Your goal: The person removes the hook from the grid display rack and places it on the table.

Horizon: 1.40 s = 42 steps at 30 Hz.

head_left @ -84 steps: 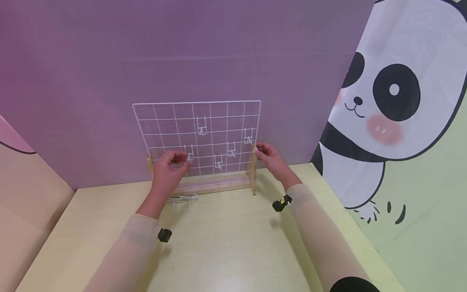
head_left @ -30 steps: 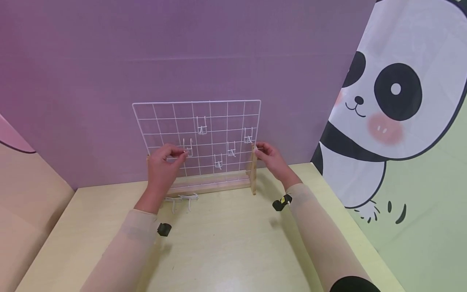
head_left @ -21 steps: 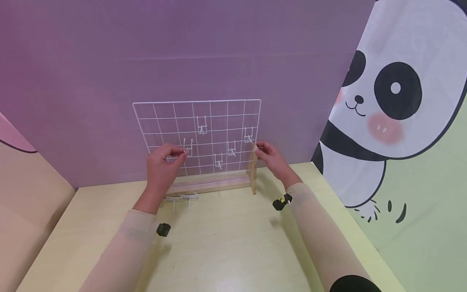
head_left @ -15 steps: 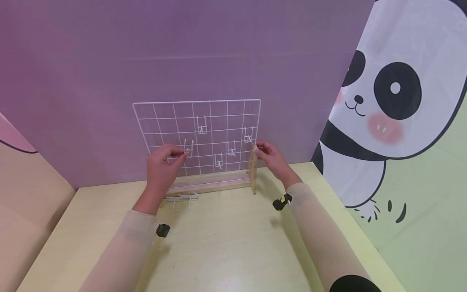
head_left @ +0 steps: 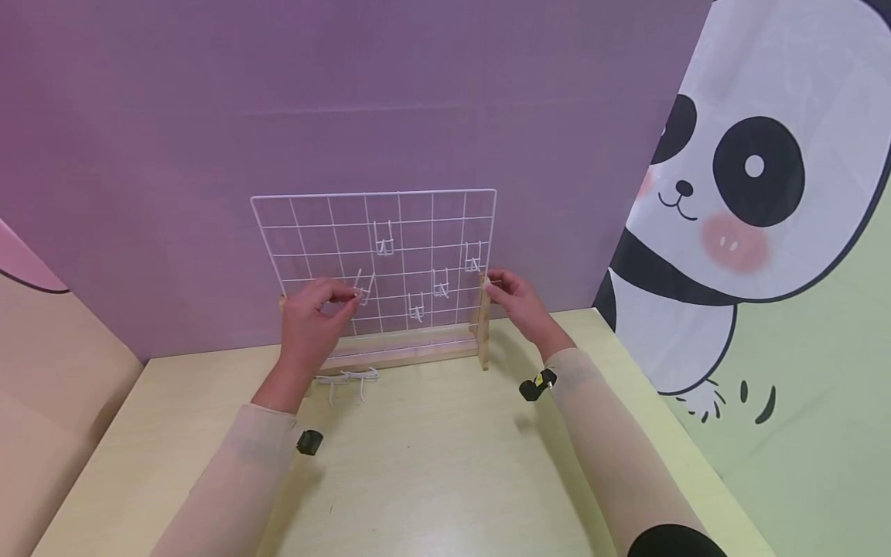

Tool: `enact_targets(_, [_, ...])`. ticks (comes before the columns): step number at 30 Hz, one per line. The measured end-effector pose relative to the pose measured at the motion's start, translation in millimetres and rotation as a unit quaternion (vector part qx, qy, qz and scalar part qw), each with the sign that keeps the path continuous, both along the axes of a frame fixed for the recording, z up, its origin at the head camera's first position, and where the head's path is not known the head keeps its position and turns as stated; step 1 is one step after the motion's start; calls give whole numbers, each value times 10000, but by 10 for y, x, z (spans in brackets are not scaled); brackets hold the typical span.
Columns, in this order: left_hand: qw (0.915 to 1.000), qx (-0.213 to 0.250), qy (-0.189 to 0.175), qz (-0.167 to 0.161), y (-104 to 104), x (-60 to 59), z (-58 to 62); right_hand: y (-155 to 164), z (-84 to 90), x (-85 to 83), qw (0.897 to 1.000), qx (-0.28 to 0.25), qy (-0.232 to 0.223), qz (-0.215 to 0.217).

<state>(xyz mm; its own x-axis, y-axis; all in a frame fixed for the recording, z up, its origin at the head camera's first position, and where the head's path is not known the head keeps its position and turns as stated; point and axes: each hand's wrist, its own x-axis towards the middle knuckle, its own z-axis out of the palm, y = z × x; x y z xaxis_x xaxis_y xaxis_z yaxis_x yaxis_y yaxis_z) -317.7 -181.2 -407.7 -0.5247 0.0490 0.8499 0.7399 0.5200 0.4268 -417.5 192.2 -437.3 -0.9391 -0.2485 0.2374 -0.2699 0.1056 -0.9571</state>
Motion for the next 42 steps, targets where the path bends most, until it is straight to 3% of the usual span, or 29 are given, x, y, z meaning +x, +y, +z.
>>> enact_targets(6, [9998, -124, 47, -132, 2, -11, -34, -2, 3, 0, 10000, -4, -22, -8])
enact_targets(17, [9985, -548, -4, 20, 31, 20, -91, 1, -11, -17, 10000, -34, -7, -30])
enact_targets(27, [9965, -812, 216, -28, 47, -5, -176, -5, -7, -12, 10000, -17, 0, -53])
enact_targets(42, [9948, -985, -245, 10, 64, 29, -268, -1, -12, -14, 10000, 10, 0, -20])
